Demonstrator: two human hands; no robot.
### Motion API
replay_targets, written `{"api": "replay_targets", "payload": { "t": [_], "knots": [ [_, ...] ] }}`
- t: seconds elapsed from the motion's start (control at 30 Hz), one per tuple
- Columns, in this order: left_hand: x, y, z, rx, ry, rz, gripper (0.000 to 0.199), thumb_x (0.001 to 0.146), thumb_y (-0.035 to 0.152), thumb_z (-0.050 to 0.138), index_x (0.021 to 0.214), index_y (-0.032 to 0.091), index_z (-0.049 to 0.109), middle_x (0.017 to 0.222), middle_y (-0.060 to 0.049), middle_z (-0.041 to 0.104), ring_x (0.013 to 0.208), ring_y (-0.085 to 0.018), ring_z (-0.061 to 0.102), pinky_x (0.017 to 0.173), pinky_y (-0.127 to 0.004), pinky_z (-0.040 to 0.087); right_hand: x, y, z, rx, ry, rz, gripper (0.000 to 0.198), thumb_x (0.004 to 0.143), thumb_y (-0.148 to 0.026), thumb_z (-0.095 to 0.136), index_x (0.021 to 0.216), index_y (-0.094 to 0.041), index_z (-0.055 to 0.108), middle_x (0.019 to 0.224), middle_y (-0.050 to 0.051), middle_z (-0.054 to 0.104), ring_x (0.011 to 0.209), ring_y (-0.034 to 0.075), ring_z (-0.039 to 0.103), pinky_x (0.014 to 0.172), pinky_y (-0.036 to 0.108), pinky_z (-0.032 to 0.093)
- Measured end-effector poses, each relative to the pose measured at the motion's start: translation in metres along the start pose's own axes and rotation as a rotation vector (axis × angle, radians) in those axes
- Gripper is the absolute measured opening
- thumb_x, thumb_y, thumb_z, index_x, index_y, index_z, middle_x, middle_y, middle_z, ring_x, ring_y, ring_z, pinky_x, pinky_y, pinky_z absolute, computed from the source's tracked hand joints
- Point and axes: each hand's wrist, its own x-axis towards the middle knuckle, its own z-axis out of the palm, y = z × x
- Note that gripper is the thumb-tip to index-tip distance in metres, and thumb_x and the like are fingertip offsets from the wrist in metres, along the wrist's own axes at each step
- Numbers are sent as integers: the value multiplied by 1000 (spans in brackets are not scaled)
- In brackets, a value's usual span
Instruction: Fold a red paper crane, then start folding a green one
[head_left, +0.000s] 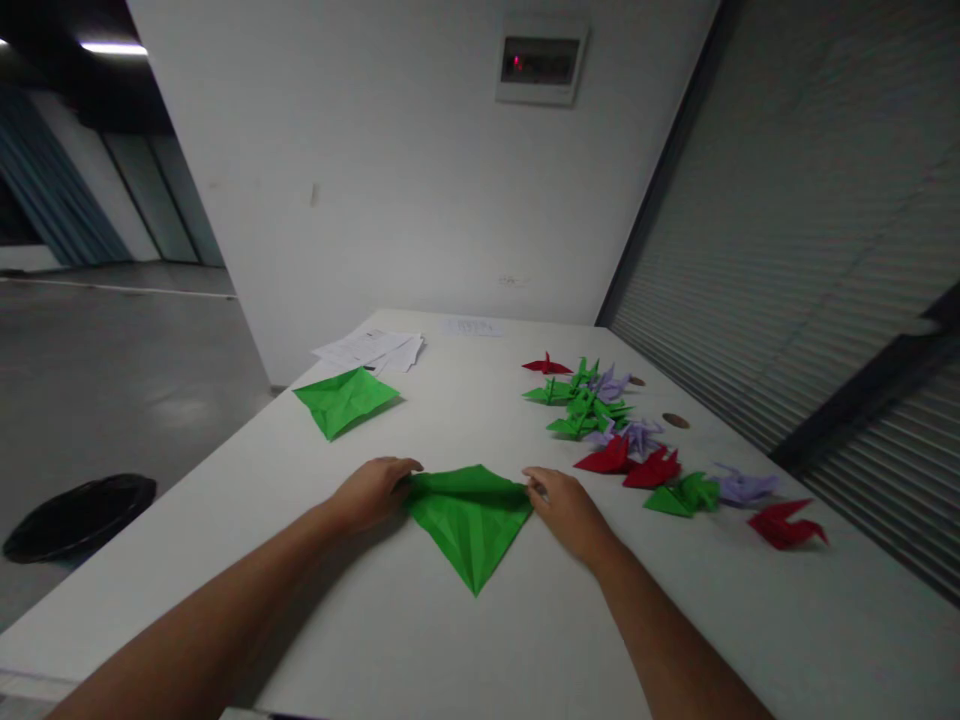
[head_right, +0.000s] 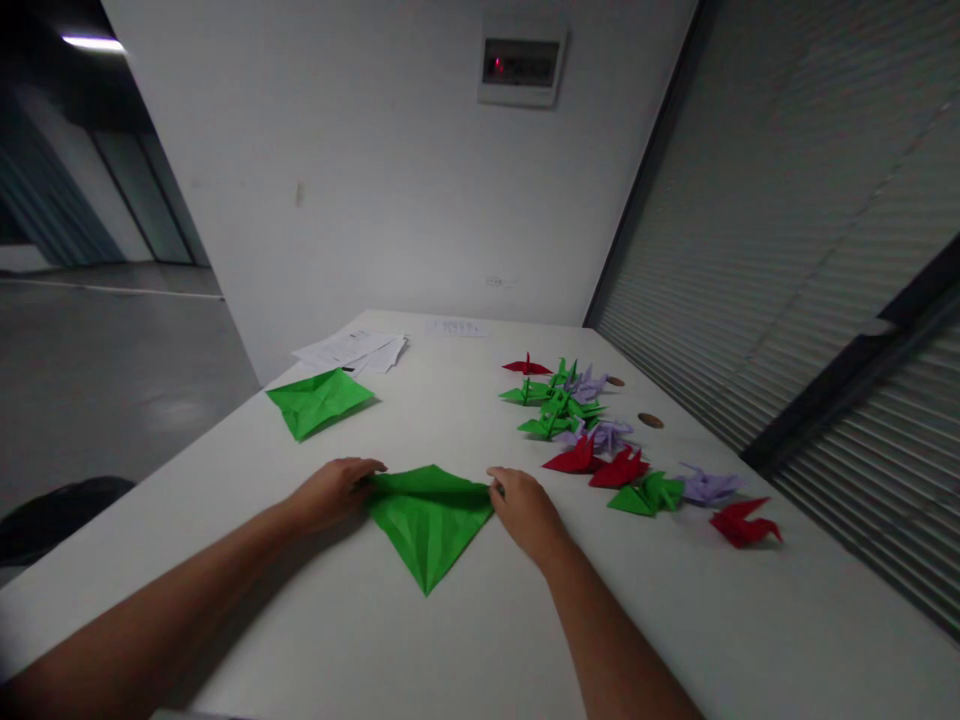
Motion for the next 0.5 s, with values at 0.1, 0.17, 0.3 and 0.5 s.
{"api": "replay_targets", "payload": {
  "t": [0.1, 0.17, 0.3, 0.5],
  "knots": [
    [-1, 1, 1, -65, 2, -78, 31, 91, 15, 59, 122, 22, 60, 92, -4, 76, 79, -22, 70, 72, -30, 50, 1, 0, 0, 43, 32, 36, 36, 90, -14, 59, 123, -14, 73, 100, 12, 80, 95, 26, 75, 90, 36, 54],
    [-1, 1, 2, -83, 26, -90, 26, 89, 15, 60, 114, 22, 58, 84, -1, 71, 74, -20, 66, 68, -29, 49, 0, 0, 0, 63, 54, 46, 36, 89, -14, 61, 124, -15, 71, 93, 9, 79, 89, 25, 74, 85, 34, 54],
    [-1, 1, 4, -41, 121, 69, 22, 83, 10, 63, 103, 20, 63, 104, -7, 65, 94, -22, 64, 82, -32, 53, -1, -1, 3, 31, 83, 49, 29, 85, -12, 65, 113, -18, 66, 91, 7, 75, 85, 24, 72, 79, 32, 51],
    [-1, 15, 7, 94, 136, 216, 36, 87, 18, 71, 122, 24, 70, 132, -14, 57, 118, -32, 56, 101, -48, 52, -2, -5, 7, 31, 13, 60, 17, 92, -12, 57, 106, -20, 59, 88, 5, 71, 83, 22, 70, 74, 30, 48]
  ]
}}
